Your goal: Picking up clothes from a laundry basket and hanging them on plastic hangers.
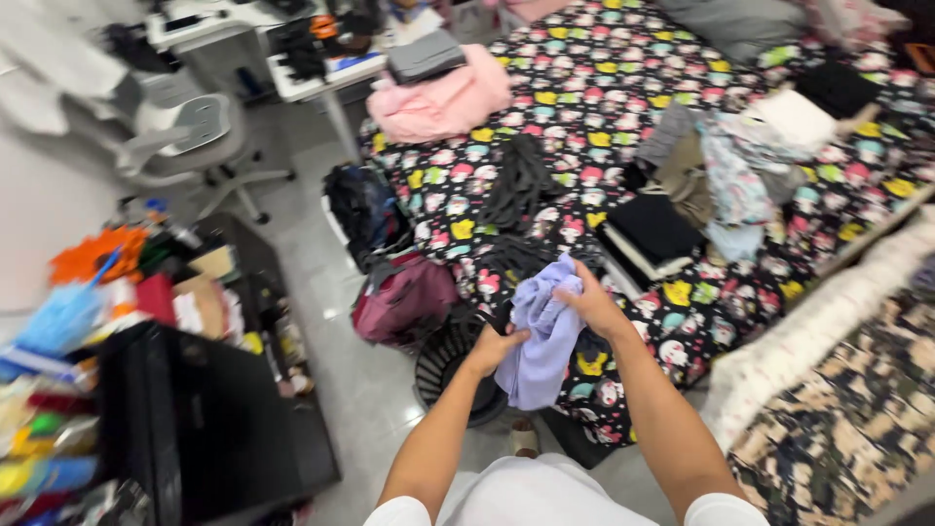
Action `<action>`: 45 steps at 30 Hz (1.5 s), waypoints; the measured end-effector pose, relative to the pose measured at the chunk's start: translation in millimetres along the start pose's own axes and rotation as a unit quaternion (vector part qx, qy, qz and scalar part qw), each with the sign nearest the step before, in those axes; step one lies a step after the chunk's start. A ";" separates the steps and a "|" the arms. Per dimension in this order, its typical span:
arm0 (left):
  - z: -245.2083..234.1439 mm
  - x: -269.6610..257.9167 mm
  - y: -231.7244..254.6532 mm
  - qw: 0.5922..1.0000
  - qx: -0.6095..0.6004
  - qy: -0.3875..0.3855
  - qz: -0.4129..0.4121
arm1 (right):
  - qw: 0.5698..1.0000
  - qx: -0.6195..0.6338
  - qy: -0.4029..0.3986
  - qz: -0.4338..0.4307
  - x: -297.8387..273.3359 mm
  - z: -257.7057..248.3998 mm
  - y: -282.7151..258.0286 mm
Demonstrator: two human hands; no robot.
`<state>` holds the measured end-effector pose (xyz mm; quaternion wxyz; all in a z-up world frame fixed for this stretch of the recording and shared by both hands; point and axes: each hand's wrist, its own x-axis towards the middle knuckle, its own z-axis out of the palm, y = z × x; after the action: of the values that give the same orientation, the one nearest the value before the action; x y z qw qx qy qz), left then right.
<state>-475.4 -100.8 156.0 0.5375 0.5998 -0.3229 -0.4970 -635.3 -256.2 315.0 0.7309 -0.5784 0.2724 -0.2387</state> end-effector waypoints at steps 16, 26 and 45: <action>44.1 156.5 111.9 0.987 -0.094 0.127 -0.023 | 0.932 0.177 0.276 -0.157 101.1 -287.3 -105.4; 30.7 149.9 72.5 0.970 0.236 0.002 -0.060 | 0.904 -0.263 0.310 -0.130 70.7 -238.6 55.9; -27.8 23.3 17.8 0.903 0.354 0.237 -0.052 | 0.858 -0.469 0.212 0.000 60.7 -204.9 230.7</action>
<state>-439.6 -117.0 165.3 0.3241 0.8665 -0.3091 -0.2204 -720.8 -393.0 45.2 0.2978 -0.7880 0.5004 -0.2001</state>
